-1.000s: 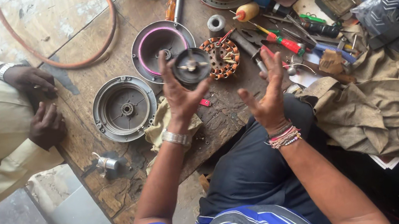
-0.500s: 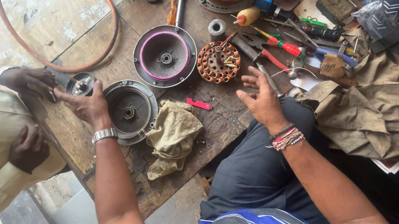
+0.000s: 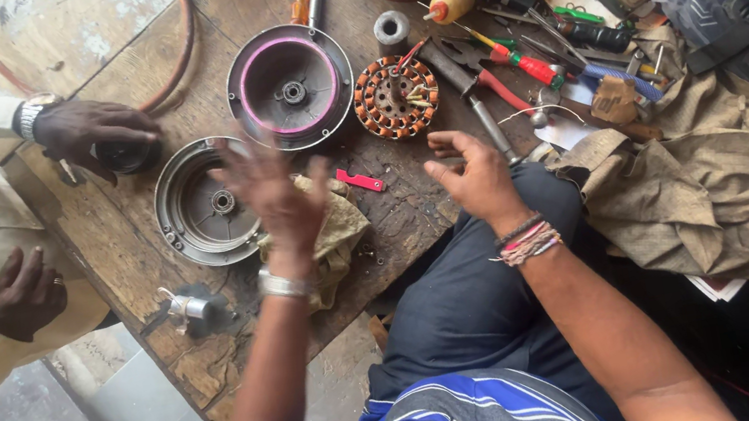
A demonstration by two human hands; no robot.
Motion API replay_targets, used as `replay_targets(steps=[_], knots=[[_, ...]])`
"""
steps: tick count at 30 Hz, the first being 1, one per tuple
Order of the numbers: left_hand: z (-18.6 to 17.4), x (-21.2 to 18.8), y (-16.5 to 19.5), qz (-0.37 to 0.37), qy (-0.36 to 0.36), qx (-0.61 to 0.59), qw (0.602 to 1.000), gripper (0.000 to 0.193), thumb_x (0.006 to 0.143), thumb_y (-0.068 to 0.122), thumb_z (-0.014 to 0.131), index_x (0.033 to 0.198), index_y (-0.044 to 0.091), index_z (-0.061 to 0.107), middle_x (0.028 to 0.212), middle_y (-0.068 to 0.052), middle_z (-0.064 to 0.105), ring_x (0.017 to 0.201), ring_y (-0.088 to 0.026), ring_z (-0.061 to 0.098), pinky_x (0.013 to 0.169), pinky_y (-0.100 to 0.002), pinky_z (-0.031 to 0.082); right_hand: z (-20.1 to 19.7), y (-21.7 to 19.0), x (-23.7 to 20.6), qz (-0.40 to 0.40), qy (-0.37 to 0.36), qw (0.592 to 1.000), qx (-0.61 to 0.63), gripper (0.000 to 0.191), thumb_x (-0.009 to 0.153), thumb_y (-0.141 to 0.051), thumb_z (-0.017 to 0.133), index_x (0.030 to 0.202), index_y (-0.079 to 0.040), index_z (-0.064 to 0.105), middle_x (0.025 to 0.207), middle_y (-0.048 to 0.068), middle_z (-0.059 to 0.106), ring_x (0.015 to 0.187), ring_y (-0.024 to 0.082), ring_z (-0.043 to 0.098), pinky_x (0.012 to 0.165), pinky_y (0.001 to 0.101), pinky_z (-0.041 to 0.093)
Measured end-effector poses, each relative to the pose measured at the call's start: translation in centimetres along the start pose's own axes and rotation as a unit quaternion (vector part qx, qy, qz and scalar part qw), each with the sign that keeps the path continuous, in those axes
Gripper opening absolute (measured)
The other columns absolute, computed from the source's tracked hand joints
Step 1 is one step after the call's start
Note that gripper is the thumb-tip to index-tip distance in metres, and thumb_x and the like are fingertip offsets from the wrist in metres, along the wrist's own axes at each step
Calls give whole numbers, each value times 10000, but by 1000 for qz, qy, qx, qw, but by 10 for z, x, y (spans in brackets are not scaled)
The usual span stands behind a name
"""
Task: The person assembles small electrical components on a cluttered workbench, using pliers to manipulate wires and a hammer to tap a cylindrical part into place. They handle a motor stator, a cylindrical housing, and various small metal pieces, then place the assembled unit into a larger circular housing.
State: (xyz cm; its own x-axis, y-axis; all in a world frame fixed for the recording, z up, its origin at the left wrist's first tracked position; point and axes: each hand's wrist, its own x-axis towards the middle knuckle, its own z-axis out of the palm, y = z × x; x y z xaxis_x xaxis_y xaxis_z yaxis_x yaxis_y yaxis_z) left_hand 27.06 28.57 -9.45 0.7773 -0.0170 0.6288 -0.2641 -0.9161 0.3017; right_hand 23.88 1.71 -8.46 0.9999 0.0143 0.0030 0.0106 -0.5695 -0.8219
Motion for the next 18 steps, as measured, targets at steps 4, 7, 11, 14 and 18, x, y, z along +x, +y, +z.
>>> replay_targets(steps=[4,7,11,14,18], knots=[[-1,-45,70,99,-73,-33,992,964,883,451,777,1652,256,230,1746,-141,67,1588,-427,-85,1250,-688,-96,-5,-27,-14,-379,145,895,-188,643,778,-263,812,1353,-111,568,1330,174,635,1191,369,642,1004,458,530],[6,-65,86,53,-56,-46,996,932,954,513,741,1656,218,206,1747,-163,43,1593,-471,-124,1222,-755,-97,-14,-22,-13,-300,223,923,-93,714,872,-275,815,1450,-37,468,1377,221,576,1224,396,604,1027,475,518],[8,-83,72,47,-41,-45,997,991,992,473,752,1668,216,75,1780,-149,44,1620,-441,-126,1253,-743,-102,-49,20,8,-50,88,981,-165,488,891,-255,765,1313,-76,599,1087,129,707,932,308,703,834,433,579],[5,-92,60,54,-60,-44,996,1039,978,412,769,1684,196,37,1768,-169,78,1611,-468,-96,1243,-743,-86,-67,48,24,-13,-16,933,-360,385,857,-323,819,1092,-71,647,935,159,717,904,359,710,775,475,560],[-1,-103,55,41,-66,-32,996,1035,954,370,779,1670,163,62,1756,-171,102,1598,-489,-69,1246,-728,-72,-61,62,27,-30,-28,901,-433,332,841,-309,790,1010,-65,640,861,147,702,833,350,716,674,476,571]])
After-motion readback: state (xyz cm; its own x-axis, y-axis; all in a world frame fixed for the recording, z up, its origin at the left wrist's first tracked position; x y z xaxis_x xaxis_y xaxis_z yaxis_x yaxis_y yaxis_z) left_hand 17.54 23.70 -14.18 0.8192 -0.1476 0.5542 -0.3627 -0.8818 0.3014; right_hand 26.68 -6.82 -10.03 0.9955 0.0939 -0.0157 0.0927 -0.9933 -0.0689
